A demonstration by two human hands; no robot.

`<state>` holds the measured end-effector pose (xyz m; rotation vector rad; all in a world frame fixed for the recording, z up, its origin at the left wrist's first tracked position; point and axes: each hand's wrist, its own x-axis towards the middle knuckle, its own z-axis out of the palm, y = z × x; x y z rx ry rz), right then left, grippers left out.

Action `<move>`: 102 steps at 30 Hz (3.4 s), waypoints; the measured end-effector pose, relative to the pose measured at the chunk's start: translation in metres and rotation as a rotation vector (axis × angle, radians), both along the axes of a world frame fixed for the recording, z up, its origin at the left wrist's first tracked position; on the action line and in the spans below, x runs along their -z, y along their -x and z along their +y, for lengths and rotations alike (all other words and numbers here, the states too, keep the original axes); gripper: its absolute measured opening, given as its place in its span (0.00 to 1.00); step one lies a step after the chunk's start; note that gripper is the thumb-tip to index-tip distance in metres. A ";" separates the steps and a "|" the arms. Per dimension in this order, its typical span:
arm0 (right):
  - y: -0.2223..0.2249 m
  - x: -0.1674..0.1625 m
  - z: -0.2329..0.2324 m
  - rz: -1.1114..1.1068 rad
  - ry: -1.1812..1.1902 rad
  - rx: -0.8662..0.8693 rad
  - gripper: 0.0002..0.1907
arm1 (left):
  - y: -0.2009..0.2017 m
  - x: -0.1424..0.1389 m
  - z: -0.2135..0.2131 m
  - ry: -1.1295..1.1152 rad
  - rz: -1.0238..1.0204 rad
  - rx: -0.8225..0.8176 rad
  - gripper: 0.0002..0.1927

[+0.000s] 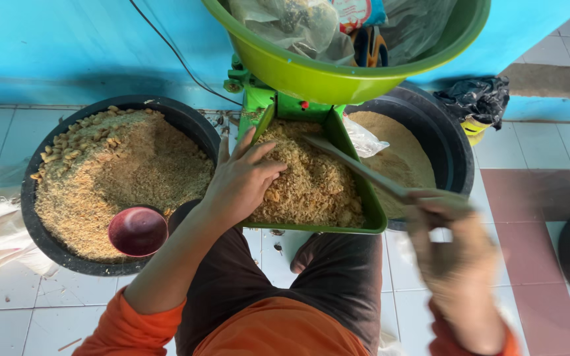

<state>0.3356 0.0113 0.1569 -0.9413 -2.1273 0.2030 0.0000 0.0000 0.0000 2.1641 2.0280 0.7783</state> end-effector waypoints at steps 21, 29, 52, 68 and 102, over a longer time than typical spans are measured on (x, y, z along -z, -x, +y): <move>0.028 0.042 0.029 -0.061 -0.001 -0.134 0.12 | -0.005 -0.041 -0.013 -0.392 -0.080 0.069 0.06; 0.057 0.096 0.033 0.043 0.058 -0.147 0.11 | -0.004 -0.051 -0.040 -0.440 -0.134 0.045 0.07; 0.029 0.048 0.037 -0.014 0.045 -0.154 0.11 | -0.053 0.110 -0.084 0.238 0.085 0.345 0.04; 0.058 0.088 0.024 0.059 0.087 -0.125 0.14 | -0.016 -0.034 -0.100 -0.526 0.205 -0.009 0.12; 0.057 0.081 0.006 0.091 -0.042 -0.014 0.09 | 0.001 -0.006 0.004 0.144 -0.013 -0.103 0.34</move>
